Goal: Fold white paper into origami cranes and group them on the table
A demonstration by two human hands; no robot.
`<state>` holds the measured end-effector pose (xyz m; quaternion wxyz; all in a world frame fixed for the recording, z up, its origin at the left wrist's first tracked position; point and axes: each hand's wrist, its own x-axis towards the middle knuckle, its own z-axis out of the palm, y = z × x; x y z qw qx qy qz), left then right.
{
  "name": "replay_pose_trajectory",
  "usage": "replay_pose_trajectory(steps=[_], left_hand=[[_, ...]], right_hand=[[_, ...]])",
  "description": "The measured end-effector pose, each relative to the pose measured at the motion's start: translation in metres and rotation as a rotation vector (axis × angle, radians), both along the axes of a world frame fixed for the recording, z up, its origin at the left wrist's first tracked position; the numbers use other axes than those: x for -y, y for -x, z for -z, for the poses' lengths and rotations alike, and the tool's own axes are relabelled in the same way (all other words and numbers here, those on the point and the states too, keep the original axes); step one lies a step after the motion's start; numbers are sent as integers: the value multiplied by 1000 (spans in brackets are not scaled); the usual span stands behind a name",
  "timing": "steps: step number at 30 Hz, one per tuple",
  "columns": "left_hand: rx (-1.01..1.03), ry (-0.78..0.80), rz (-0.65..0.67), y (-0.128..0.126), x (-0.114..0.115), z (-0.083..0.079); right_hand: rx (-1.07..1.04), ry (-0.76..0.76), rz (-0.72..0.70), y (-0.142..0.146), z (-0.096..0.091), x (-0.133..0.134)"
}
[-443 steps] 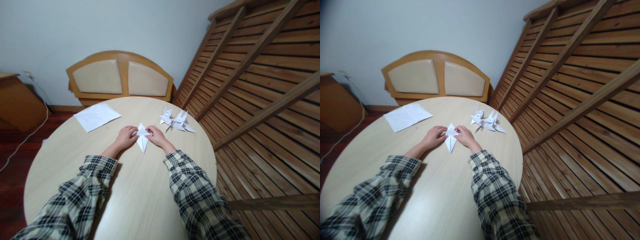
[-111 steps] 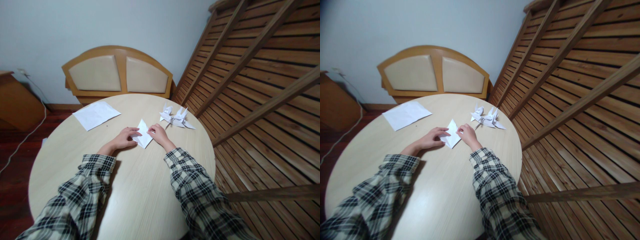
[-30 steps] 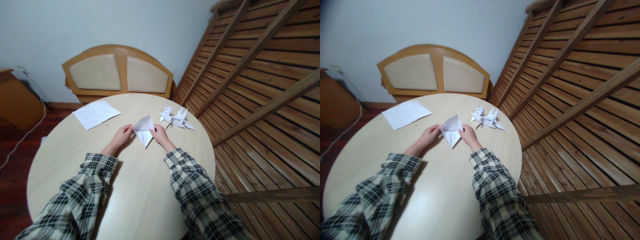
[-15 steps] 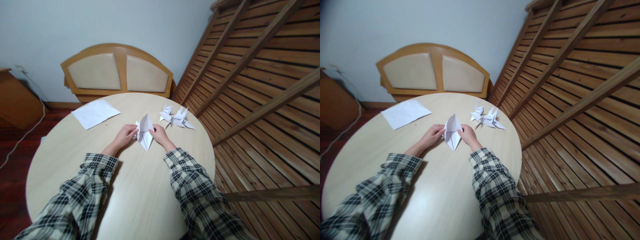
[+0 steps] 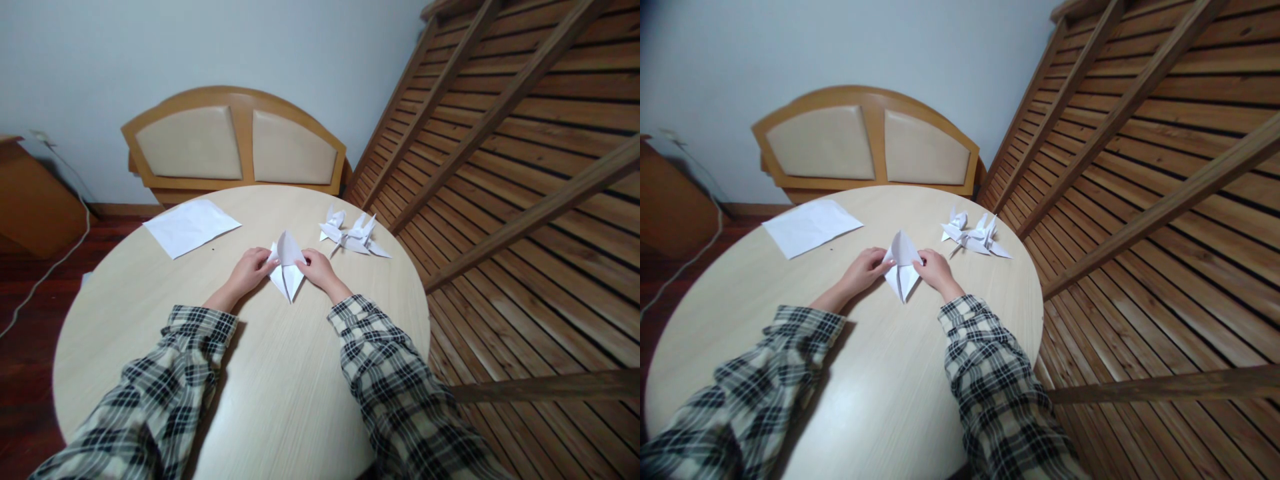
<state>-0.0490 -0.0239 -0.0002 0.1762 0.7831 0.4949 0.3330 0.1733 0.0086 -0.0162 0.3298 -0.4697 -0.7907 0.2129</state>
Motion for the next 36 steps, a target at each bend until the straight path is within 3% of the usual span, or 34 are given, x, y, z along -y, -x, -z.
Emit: replay_pose_trajectory(steps=[16,26,36], left_hand=[[-136,-58,-77,0,-2,6],[-15,-94,8,-1,2,0],[-18,-125,-56,1,1,2]], right_hand=[[57,-34,-31,-1,-1,0],[43,-22,-23,-1,1,0],[33,10,-102,-1,-3,2]])
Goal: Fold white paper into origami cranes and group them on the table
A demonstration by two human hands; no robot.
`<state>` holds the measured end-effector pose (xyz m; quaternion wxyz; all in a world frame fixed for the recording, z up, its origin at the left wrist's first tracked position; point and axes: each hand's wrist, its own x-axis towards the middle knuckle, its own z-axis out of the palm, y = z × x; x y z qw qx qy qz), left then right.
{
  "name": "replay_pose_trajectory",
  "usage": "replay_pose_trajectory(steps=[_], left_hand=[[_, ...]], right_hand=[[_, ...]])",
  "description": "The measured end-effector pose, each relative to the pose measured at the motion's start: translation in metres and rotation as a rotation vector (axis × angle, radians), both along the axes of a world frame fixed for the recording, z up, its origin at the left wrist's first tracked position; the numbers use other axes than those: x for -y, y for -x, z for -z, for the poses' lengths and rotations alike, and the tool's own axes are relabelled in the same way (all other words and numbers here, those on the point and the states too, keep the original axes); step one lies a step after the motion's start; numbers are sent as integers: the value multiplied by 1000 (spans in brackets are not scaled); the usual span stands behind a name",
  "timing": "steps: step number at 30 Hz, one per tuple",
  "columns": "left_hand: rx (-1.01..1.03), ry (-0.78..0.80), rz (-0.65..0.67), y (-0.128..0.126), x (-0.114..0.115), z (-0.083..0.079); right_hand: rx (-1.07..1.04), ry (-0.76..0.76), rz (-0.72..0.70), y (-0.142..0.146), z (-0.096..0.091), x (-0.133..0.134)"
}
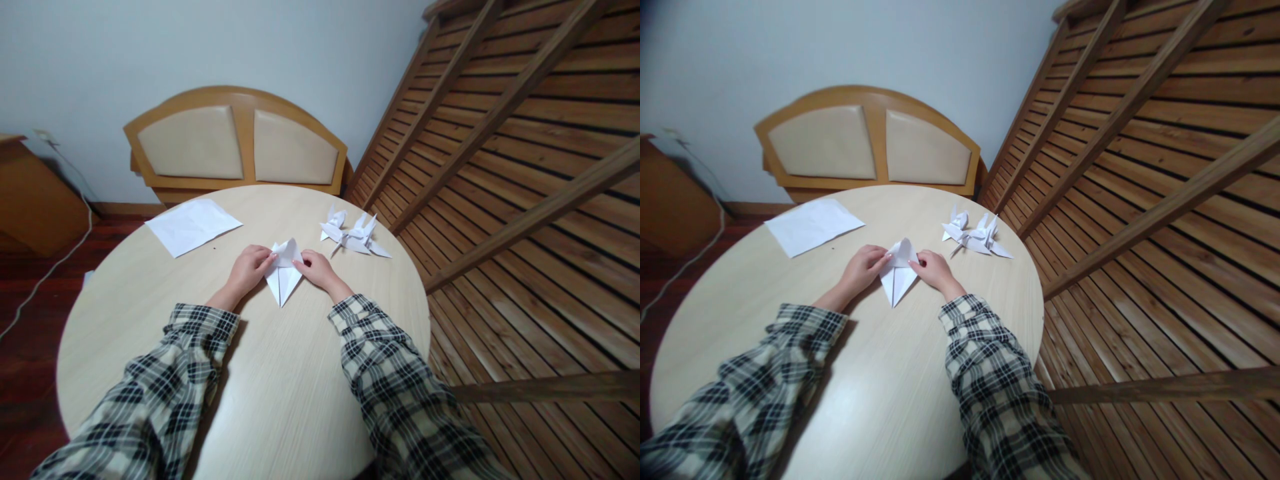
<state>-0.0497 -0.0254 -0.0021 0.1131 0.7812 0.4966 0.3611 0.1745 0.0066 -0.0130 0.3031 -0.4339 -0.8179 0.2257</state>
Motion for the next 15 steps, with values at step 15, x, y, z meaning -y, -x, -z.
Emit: replay_pose_trajectory(steps=[15], left_hand=[[93,-49,-76,-4,1,4]], right_hand=[[-23,39,-115,0,-2,2]])
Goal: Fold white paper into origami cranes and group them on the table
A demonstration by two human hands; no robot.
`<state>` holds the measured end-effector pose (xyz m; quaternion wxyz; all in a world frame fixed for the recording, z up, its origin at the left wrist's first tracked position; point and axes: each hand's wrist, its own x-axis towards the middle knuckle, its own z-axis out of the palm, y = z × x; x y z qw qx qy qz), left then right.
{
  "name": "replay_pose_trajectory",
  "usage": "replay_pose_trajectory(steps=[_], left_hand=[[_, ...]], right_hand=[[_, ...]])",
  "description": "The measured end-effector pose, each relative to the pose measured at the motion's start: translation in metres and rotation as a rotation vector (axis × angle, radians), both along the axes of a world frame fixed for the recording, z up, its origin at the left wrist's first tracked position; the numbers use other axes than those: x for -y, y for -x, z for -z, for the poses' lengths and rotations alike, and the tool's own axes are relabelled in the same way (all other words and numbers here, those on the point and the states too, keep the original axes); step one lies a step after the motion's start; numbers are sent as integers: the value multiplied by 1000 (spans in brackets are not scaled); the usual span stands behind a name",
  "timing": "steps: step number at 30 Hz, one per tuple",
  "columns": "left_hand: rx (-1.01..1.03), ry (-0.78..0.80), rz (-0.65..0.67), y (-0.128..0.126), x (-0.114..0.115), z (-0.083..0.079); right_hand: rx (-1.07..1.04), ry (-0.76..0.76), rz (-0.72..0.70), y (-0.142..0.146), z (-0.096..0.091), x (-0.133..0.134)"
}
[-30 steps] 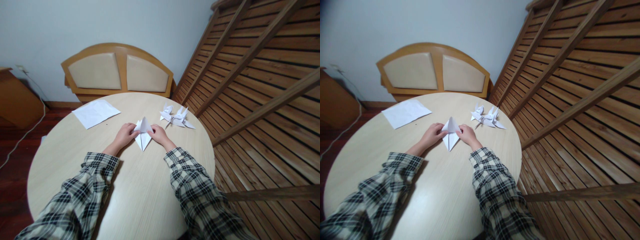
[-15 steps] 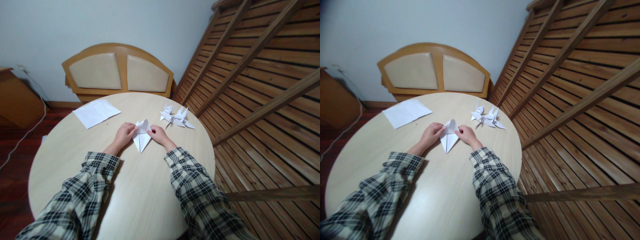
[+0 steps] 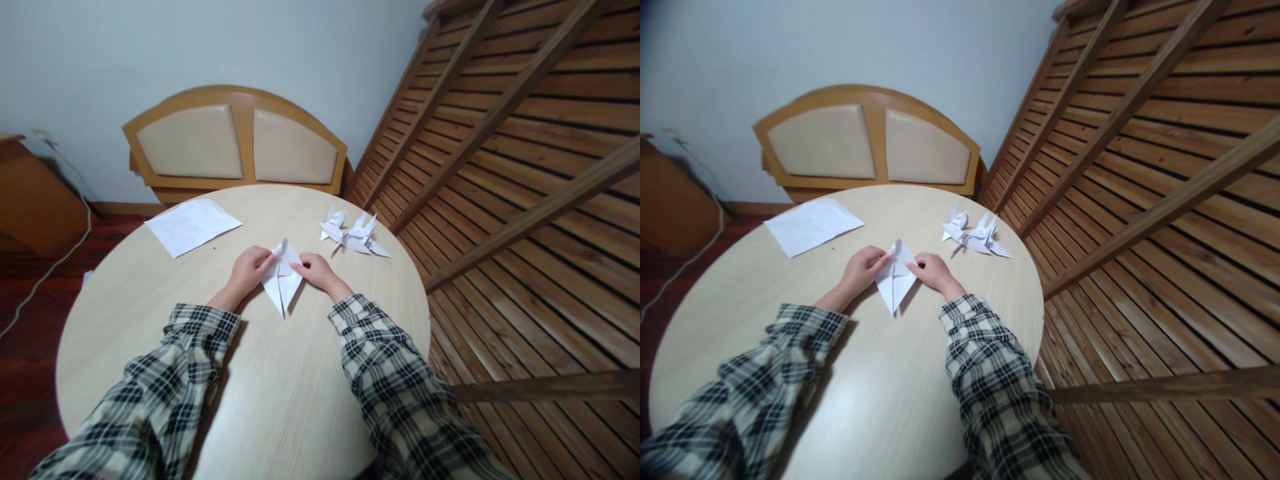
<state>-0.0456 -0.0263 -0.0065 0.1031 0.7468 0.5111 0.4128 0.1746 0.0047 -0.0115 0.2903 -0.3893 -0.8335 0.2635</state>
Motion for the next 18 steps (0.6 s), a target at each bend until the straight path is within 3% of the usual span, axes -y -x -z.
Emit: replay_pose_trajectory(steps=[7,18], left_hand=[[7,9,-62,0,2,-3],[128,65,-56,-1,3,-3]], right_hand=[[-100,40,-19,0,-3,3],[27,-29,-27,0,-3,2]])
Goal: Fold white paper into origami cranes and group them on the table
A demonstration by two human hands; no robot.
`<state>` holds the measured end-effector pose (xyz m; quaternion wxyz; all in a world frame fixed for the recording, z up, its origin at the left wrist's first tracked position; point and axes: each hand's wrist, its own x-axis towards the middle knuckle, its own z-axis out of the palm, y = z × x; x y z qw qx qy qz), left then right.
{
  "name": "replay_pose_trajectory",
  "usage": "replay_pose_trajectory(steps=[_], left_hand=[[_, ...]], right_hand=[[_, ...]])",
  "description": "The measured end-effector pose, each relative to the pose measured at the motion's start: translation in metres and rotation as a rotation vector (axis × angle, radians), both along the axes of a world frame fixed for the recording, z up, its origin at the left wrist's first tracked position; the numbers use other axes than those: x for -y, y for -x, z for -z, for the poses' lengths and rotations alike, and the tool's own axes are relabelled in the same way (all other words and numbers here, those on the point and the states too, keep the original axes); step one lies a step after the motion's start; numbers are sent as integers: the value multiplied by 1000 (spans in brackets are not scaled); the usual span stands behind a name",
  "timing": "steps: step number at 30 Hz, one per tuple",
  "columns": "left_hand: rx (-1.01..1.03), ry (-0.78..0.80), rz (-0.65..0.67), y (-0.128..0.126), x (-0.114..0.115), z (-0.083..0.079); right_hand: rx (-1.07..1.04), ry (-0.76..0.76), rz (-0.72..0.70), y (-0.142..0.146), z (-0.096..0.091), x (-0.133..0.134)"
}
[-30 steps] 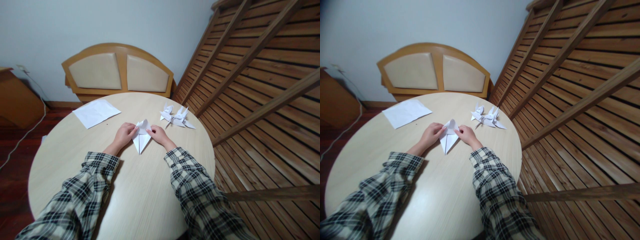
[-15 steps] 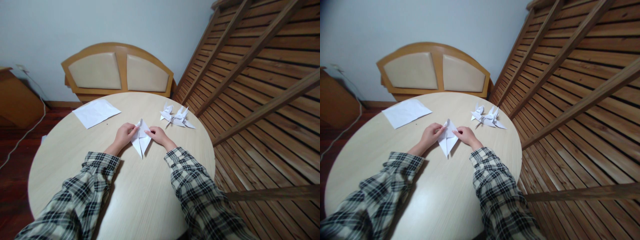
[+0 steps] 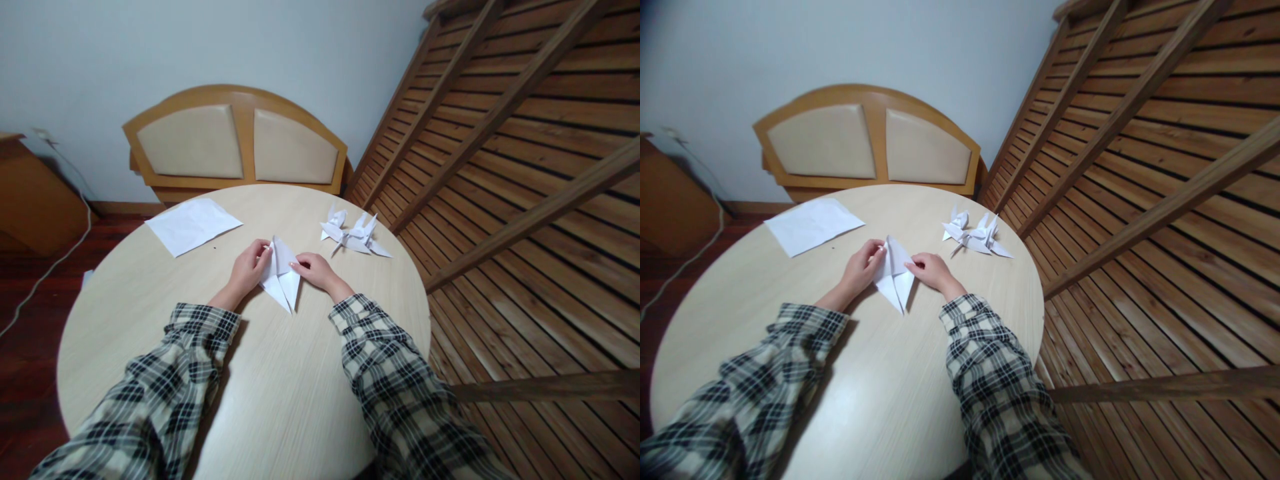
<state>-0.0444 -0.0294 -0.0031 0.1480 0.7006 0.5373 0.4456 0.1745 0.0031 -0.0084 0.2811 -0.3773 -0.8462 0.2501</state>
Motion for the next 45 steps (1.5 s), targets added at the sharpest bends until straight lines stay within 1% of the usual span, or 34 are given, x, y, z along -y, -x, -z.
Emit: replay_pose_trajectory(steps=[4,10,17,22,27,31,39,43,45], left_hand=[[-32,-34,24,-1,2,-2],[-72,-100,31,-3,4,-5],[-45,-124,-21,-5,3,-6],[9,-88,-40,-7,4,-10],[122,-16,-15,-11,6,-14],[198,-3,-1,-13,6,-16],[192,-54,-4,-14,6,-15],[205,-61,-13,-15,7,-15],[207,-39,-7,-14,8,-14]], right_hand=[[42,-9,-27,2,-2,0],[68,5,6,5,-4,3],[63,37,-24,12,-7,9],[53,26,-39,13,-6,10],[52,20,-40,13,-6,10],[49,20,-43,13,-6,10],[27,-18,-66,13,-3,8],[44,-1,-49,13,-4,10],[43,8,-38,14,-5,10]])
